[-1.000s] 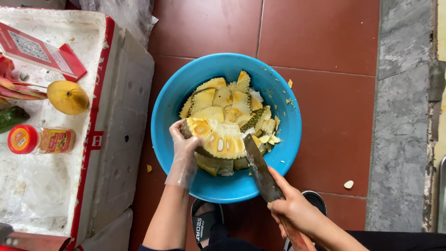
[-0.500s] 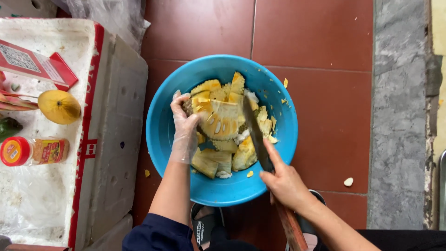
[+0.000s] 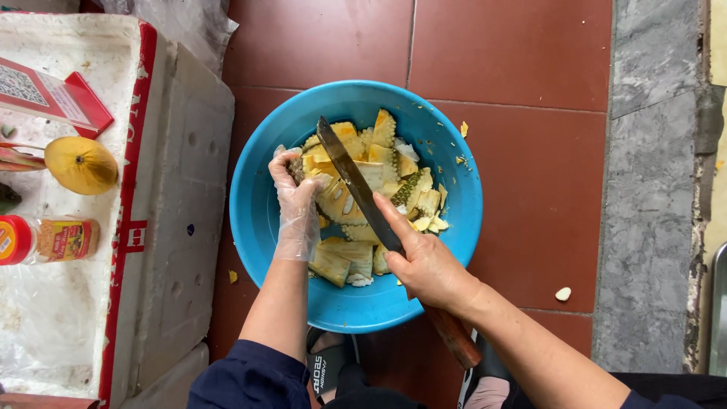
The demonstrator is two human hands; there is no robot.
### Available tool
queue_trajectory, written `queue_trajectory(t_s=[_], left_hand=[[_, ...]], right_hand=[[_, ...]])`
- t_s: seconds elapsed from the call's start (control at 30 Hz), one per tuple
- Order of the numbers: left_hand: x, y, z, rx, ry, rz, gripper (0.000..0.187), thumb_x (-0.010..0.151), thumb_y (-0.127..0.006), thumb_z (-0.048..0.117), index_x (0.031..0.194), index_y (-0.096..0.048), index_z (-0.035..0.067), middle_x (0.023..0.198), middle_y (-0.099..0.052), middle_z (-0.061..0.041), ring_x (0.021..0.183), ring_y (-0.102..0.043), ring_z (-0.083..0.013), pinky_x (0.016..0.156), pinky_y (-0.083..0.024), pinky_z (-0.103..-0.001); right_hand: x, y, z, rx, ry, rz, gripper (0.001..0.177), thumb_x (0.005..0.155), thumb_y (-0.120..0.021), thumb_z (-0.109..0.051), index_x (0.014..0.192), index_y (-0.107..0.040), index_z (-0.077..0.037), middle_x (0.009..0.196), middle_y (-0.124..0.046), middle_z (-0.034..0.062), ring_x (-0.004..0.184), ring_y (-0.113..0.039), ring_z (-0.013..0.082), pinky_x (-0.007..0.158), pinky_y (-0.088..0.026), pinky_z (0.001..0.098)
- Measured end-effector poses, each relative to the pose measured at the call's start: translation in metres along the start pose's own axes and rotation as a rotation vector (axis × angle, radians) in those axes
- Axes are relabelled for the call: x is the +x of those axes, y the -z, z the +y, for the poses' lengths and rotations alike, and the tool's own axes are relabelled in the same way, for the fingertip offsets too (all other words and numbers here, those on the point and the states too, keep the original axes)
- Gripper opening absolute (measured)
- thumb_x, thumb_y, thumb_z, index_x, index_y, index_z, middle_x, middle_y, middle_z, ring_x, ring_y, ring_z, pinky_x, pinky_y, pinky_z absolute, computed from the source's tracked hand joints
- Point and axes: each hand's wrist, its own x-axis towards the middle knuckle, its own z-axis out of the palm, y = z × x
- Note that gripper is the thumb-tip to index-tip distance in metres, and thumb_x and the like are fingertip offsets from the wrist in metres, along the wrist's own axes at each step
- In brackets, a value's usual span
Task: Peeling and cutting a jackfruit into smaller pieces using a large knife
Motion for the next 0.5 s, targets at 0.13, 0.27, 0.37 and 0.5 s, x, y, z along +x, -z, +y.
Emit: queue_trajectory(t_s=[0.13, 0.27, 0.37, 0.5], left_hand=[[-0.003, -0.002, 0.009, 0.014, 0.038, 0.008, 0.055, 0.075, -0.073, 0.012, 0.125, -0.053, 0.021, 0.163, -0.031, -0.013, 0.155, -0.029, -0.0287, 0.128, -0.026, -0.041], [-0.012, -0.020, 0.058, 0.285, 0.241, 0.035, 0.059, 0.077, -0.071, 0.021, 0.133, -0.053, 0.028, 0.170, -0.020, -0.012, 0.158, -0.024, -0.0370, 0.128, -0.026, -0.051], [-0.008, -0.022, 0.037, 0.390, 0.265, 0.126, 0.064, 0.085, -0.075, 0.030, 0.143, -0.052, 0.036, 0.166, -0.031, -0.010, 0.154, -0.033, -0.0351, 0.126, -0.030, -0.051], [-0.003, -0.023, 0.016, 0.386, 0.117, 0.196, 0.065, 0.090, -0.083, 0.049, 0.148, -0.056, 0.040, 0.159, -0.049, -0.005, 0.149, -0.045, -0.0295, 0.125, -0.035, -0.045]], right_hand=[[0.008, -0.001, 0.010, -0.019, -0.006, -0.015, 0.092, 0.088, -0.052, -0.008, 0.170, -0.020, -0.033, 0.047, -0.068, 0.0145, 0.047, -0.071, 0.0325, 0.060, -0.061, 0.0392], [0.009, 0.004, 0.005, -0.049, -0.012, -0.045, 0.094, 0.087, -0.051, -0.006, 0.170, -0.018, -0.035, 0.047, -0.067, 0.0142, 0.046, -0.071, 0.0319, 0.058, -0.060, 0.0386], [0.016, 0.007, 0.006, -0.068, -0.018, -0.067, 0.094, 0.087, -0.049, -0.005, 0.170, -0.017, -0.033, 0.049, -0.068, 0.0154, 0.047, -0.070, 0.0319, 0.058, -0.059, 0.0384], [0.032, 0.005, 0.010, -0.134, -0.006, -0.070, 0.093, 0.086, -0.045, -0.001, 0.170, -0.018, -0.030, 0.060, -0.071, 0.0183, 0.049, -0.068, 0.0316, 0.061, -0.055, 0.0429]])
